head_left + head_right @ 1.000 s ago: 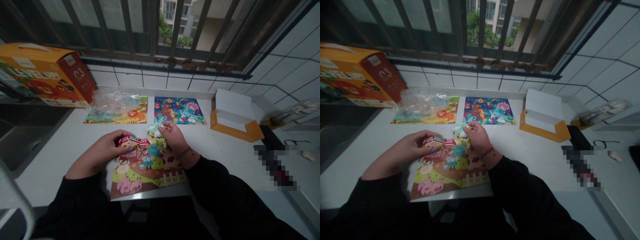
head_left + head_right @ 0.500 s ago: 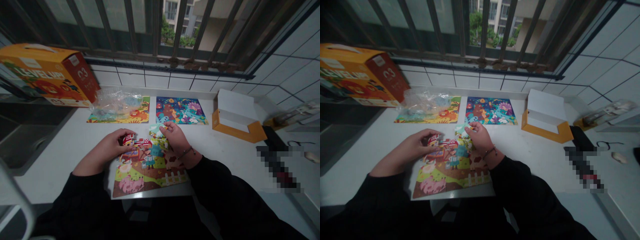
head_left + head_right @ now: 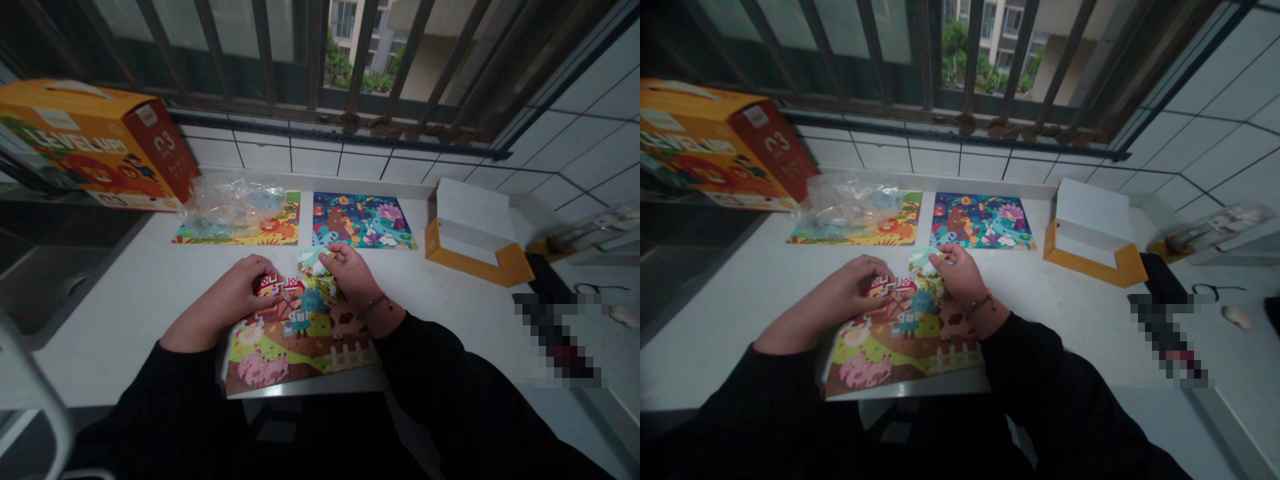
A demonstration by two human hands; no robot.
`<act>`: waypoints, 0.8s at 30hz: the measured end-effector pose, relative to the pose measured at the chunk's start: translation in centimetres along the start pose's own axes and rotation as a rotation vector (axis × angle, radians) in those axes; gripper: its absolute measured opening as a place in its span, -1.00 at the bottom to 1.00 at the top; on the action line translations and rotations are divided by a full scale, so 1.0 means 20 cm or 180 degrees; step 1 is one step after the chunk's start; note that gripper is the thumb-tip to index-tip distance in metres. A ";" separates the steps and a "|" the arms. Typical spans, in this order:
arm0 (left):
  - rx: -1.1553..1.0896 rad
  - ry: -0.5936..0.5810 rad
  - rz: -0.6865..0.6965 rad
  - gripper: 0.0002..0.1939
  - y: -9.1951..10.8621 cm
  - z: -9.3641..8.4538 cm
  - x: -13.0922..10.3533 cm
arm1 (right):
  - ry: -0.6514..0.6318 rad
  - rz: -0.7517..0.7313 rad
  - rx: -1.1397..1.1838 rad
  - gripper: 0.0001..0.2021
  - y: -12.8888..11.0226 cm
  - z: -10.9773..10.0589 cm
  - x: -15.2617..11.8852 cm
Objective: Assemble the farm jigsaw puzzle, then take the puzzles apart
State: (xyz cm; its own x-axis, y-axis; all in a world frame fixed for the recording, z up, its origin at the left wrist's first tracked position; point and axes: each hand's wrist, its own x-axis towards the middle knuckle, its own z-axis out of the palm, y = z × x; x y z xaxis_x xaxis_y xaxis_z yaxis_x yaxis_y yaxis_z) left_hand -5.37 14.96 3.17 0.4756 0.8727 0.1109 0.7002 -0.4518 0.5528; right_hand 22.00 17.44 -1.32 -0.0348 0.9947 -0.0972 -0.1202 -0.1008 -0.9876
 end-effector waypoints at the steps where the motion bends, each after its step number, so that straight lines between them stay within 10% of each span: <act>1: -0.0011 0.0000 -0.0068 -0.69 0.01 0.00 0.00 | -0.0036 0.0017 0.0076 -0.46 -0.01 0.00 0.00; 12: -0.0106 0.0387 -0.0132 -0.62 0.15 0.07 0.13 | -0.0721 0.0284 0.0798 -0.37 -0.09 0.06 -0.06; 24: -0.1301 0.0456 -0.0147 -0.05 0.17 0.16 0.14 | -0.0464 -0.0060 -0.0399 -0.51 -0.04 0.03 -0.04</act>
State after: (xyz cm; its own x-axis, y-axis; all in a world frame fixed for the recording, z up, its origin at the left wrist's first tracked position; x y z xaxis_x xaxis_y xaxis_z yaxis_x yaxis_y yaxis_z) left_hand 0.09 15.15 2.74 0.3499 0.9201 0.1759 0.4369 -0.3264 0.8382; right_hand 21.54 16.62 -0.31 -0.1781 0.9816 -0.0688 0.0020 -0.0695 -0.9976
